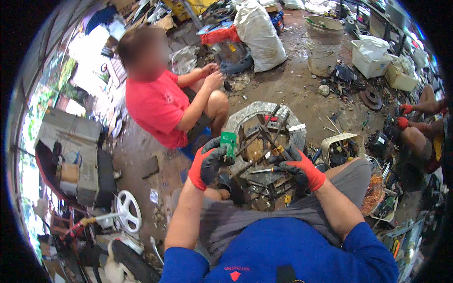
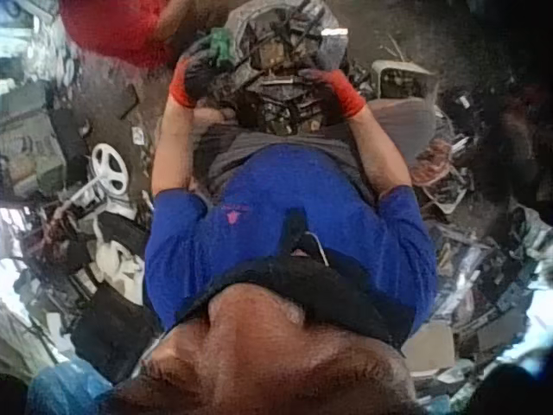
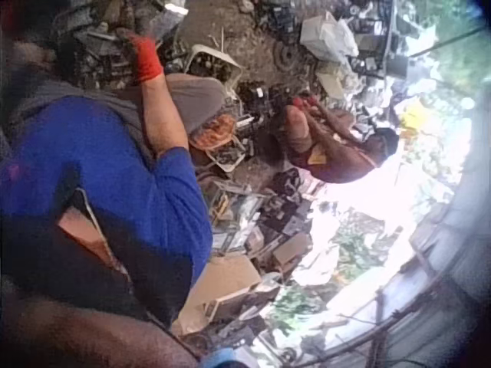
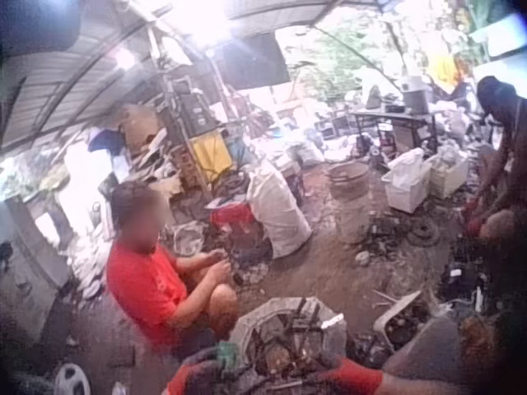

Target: The person sits on the ground and uses a screwdriver to remove screws from a green circuit board. They then use pliers to pull off a metal component from the board. The person hands the board to another person and then picks up a different circuit board to continue working on it.

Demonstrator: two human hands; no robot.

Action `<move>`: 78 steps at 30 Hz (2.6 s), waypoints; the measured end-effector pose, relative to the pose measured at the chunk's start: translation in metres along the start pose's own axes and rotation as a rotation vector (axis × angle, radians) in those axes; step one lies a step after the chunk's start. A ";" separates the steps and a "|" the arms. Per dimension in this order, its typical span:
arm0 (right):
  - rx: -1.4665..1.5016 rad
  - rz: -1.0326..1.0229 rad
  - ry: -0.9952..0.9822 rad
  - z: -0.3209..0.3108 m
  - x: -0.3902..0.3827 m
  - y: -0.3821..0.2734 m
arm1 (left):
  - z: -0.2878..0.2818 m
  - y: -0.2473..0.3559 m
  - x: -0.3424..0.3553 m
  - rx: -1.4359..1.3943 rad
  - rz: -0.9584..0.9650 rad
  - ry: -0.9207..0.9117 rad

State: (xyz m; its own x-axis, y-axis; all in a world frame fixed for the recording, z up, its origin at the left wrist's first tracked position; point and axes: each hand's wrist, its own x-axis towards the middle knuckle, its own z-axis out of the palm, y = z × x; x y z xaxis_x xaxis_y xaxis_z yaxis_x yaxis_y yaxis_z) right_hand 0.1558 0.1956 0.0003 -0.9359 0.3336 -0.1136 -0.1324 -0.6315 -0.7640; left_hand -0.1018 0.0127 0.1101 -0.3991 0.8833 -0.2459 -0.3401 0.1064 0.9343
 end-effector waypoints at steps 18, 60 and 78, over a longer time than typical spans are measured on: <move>-1.289 -0.742 -0.038 0.100 -0.059 -0.008 | 0.004 -0.025 -0.106 -0.351 -0.226 -0.223; -0.509 0.041 0.042 0.147 -0.069 -0.005 | 0.042 -0.076 -0.103 -0.964 0.239 -0.131; -1.304 -0.286 -0.192 0.135 -0.102 -0.025 | 0.036 -0.069 -0.106 -0.831 0.372 -0.250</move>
State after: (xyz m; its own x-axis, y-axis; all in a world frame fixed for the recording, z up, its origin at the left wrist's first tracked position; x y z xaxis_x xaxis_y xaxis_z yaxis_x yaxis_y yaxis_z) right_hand 0.2106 0.0829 0.1170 -0.9726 0.1708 0.1580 -0.0248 0.5992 -0.8002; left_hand -0.0056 -0.0724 0.0812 -0.4425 0.8778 0.1836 -0.7644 -0.4762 0.4346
